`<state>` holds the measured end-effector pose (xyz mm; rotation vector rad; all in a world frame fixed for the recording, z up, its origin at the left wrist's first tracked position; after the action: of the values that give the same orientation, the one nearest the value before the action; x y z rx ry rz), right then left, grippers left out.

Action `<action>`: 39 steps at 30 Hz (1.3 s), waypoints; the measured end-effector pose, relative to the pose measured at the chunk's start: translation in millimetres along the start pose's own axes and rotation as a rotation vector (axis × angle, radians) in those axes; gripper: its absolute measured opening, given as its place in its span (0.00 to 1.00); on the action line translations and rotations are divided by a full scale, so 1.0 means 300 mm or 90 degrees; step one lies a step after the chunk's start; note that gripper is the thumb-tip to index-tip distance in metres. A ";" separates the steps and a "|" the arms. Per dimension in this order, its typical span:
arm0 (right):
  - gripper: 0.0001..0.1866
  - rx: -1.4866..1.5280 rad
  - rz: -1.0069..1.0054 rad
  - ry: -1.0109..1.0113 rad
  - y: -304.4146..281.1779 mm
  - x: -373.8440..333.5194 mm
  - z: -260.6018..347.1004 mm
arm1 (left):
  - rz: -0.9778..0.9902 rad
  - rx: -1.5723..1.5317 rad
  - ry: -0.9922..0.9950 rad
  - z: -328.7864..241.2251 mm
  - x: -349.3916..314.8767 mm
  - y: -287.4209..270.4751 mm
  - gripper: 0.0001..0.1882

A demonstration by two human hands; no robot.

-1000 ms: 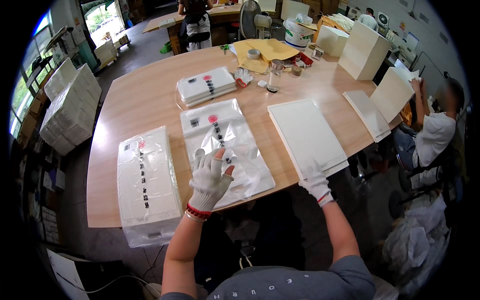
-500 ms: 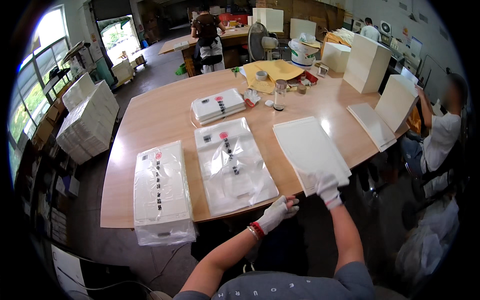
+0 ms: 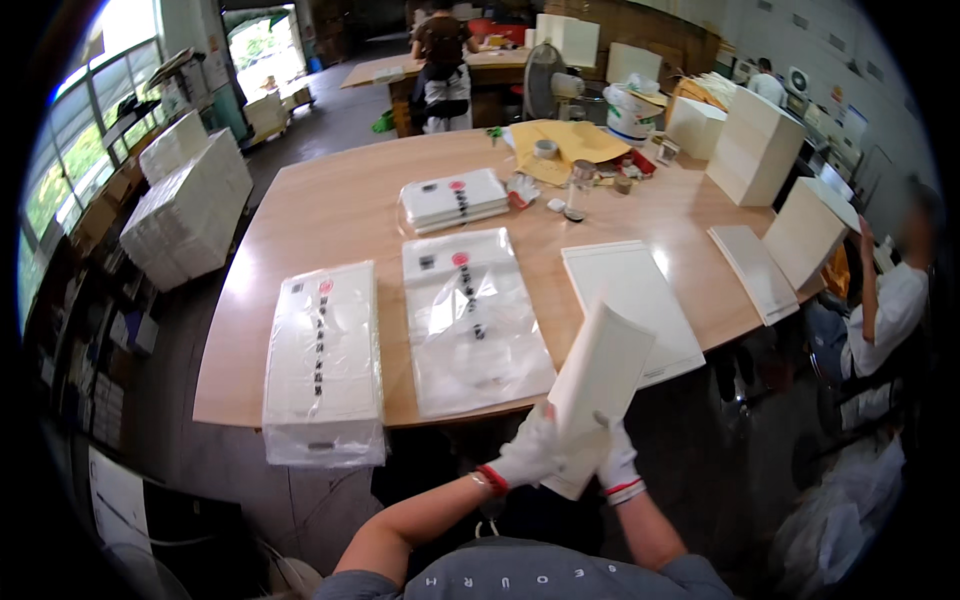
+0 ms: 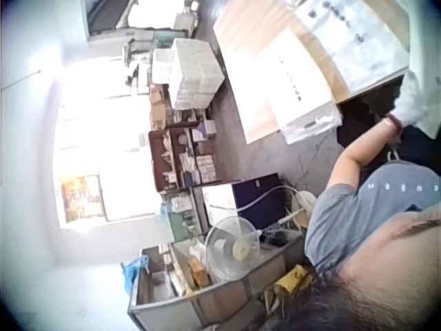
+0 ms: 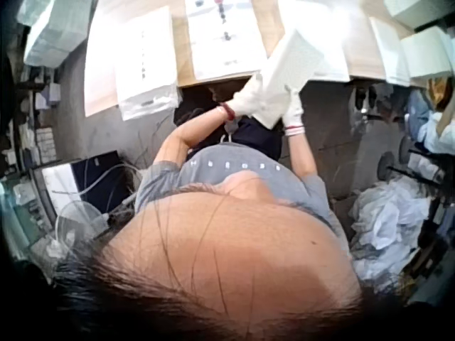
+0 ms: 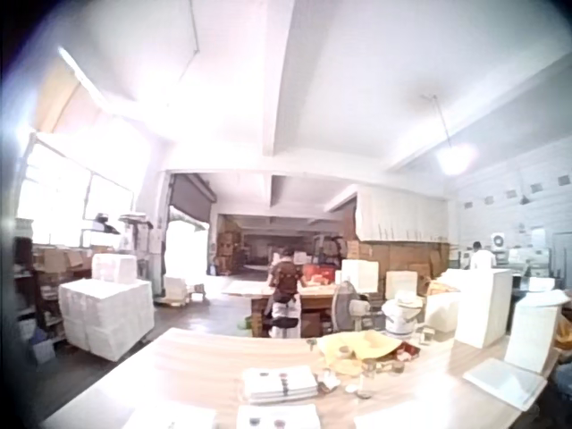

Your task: The person repeatedly picks up stacks of white paper sheets, places them into clear plastic sleeves with printed labels, and sets the sealed packages on the table. The process is repeated multiple times with consistent hand motions and alignment of the sheets before insertion.

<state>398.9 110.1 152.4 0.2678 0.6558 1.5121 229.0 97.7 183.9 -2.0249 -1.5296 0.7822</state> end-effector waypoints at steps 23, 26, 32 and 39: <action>0.13 -0.992 0.324 -0.234 0.283 0.103 0.119 | -0.350 0.176 0.110 0.082 0.173 -0.452 0.21; 0.18 -1.023 0.404 -0.269 0.239 0.237 0.015 | -0.345 0.368 0.301 -0.033 0.152 -0.286 0.26; 0.33 -0.925 0.025 -0.268 0.338 0.296 0.018 | -0.278 0.181 0.120 0.191 0.209 -0.293 0.25; 0.29 -0.991 0.010 -0.178 0.292 0.536 -0.115 | -0.613 0.631 0.215 0.492 0.181 -0.279 0.22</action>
<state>295.7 264.5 135.7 -0.6985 -0.8164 1.5509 80.6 177.1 125.6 -0.5468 -1.2835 0.5502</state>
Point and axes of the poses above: each hand's wrist, its own x-axis towards the middle knuckle, its own y-axis out of the palm, z = x × y, the point moved 3 cm from there along x, towards the middle knuckle, and after that the axes turned 12 degrees about x, right-handed, at the moved point
